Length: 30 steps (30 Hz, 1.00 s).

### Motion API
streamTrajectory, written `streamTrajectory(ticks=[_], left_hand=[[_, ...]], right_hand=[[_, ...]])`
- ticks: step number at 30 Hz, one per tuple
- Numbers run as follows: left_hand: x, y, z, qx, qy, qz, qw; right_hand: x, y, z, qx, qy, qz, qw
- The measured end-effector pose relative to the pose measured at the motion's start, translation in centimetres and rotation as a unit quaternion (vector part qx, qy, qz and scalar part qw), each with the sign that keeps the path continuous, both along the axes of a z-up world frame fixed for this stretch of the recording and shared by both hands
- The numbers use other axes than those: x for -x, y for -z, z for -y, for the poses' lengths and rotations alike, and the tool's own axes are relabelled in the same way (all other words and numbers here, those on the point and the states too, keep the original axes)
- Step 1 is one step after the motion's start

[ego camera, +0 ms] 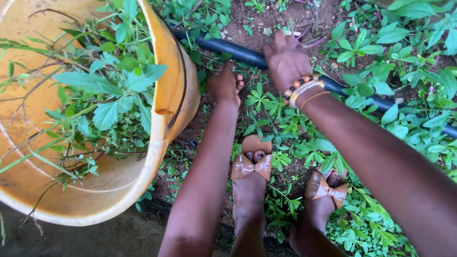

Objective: Picking leaves from plants in a garden and placing them in a bucket.

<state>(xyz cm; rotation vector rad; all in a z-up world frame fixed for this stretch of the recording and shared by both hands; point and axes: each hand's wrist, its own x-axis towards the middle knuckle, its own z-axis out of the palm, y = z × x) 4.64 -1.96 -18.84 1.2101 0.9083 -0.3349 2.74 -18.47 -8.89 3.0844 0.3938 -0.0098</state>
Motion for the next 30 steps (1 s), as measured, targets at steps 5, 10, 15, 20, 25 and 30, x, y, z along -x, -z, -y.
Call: streamTrajectory(ticks=[5,10,15,20,25,30], left_hand=[[-1.3,1.4,0.6,0.054,-0.075,-0.032,0.995],[-3.1,0.6,0.4,0.062,-0.079,-0.051,0.994],[-2.3,5.0,-0.2,0.236,-0.063,-0.028,0.969],[-1.1,2.3,-0.5,0.13,-0.003,-0.057,0.99],[3.5,0.6,0.9,0.055,0.011,0.06,0.997],[5.8,5.9,-1.3,-0.034,0.038,0.231,0.972]], right_hand=[[-2.1,-4.6,-0.3,-0.354,0.03,-0.029,0.934],[-4.2,-4.0,-2.0,-0.555,0.073,-0.048,0.827],[-3.7,-3.7,-1.9,-0.594,0.087,-0.024,0.8],[-3.5,-3.2,-2.1,-0.594,0.063,-0.043,0.801],[-0.8,0.7,-4.3,-0.46,0.001,-0.02,0.888],[0.9,0.4,-6.3,-0.354,0.004,-0.076,0.932]])
